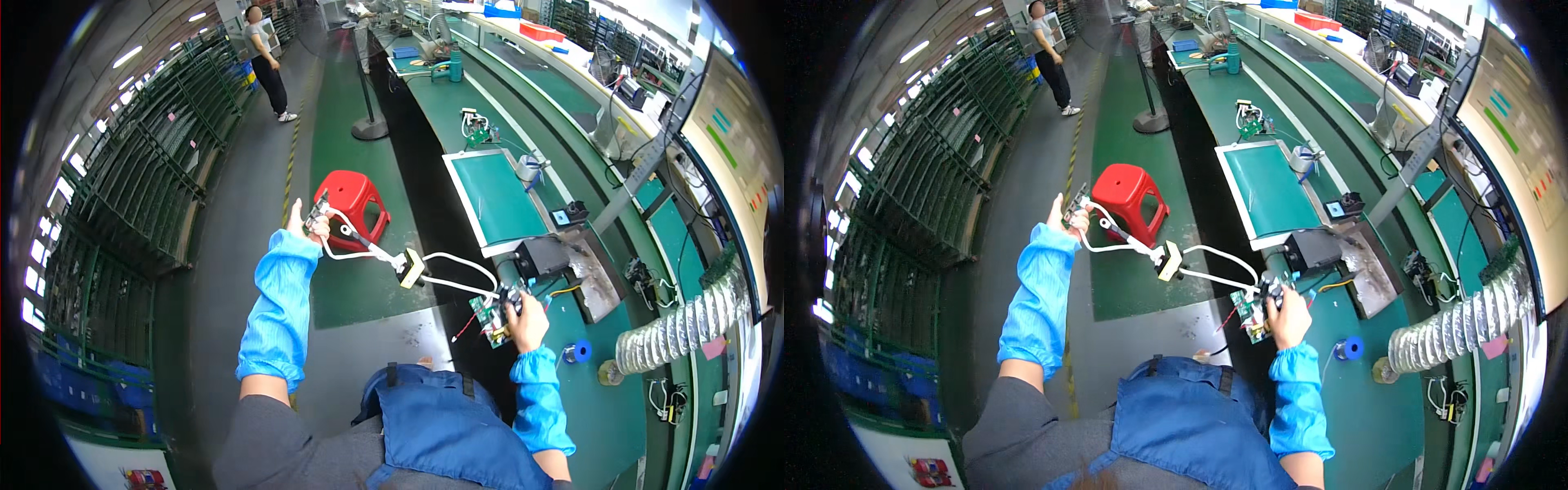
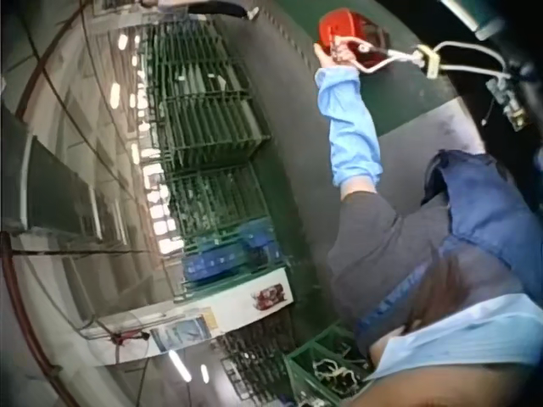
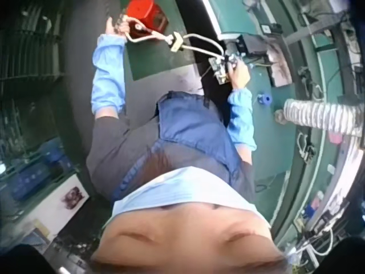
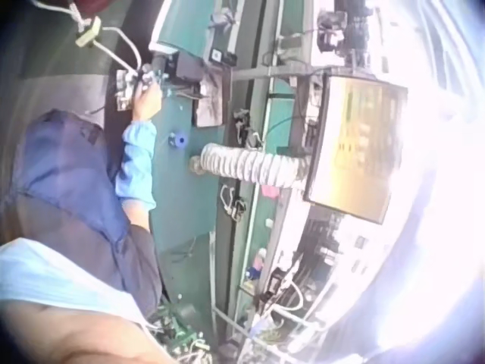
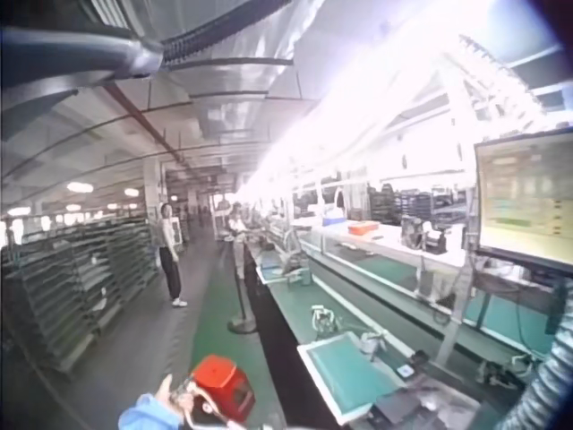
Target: The person assembles and solders wires and connectors onto a printed circuit board at an industrial workstation. The person uses a soldering iron, pliers, and a screwdriver to complete the task.
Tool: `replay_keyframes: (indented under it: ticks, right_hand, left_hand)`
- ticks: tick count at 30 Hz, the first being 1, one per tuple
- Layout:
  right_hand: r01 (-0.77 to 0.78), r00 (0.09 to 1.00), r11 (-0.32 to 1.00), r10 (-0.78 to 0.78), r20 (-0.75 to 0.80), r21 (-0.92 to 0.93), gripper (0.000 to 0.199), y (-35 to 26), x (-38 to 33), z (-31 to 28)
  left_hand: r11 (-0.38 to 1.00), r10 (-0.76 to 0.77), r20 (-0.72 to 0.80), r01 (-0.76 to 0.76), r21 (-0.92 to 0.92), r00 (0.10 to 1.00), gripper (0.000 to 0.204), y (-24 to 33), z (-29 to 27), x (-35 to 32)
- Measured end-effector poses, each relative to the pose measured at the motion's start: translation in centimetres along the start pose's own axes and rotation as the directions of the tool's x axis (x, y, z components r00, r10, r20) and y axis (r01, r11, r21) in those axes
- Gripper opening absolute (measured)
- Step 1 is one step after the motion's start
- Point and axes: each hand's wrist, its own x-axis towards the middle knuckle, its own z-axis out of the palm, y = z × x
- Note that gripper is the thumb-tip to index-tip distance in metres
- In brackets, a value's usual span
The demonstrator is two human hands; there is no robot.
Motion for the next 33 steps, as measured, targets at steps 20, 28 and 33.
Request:
replay_keyframes:
  ticks: [20,28,33]
  right_hand:
    - [-0.186,0.978,0.979,0.177,-0.106,-0.082,0.039,3.8,21.0,12.2]
    - [-0.413,0.91,0.909,0.414,-0.015,0.055,0.041,8.2,30.3,14.7]
    - [-0.588,0.808,0.809,0.588,0.04,-0.001,0.037,11.5,32.6,19.0]
  left_hand:
    - [0.766,0.183,0.368,-0.367,0.527,0.912,0.065,0.4,13.2,10.9]
    - [0.665,0.15,0.303,-0.323,0.674,0.941,0.063,-1.5,24.2,22.9]
    - [0.658,0.13,0.307,-0.314,0.685,0.943,0.059,-2.5,25.3,31.7]
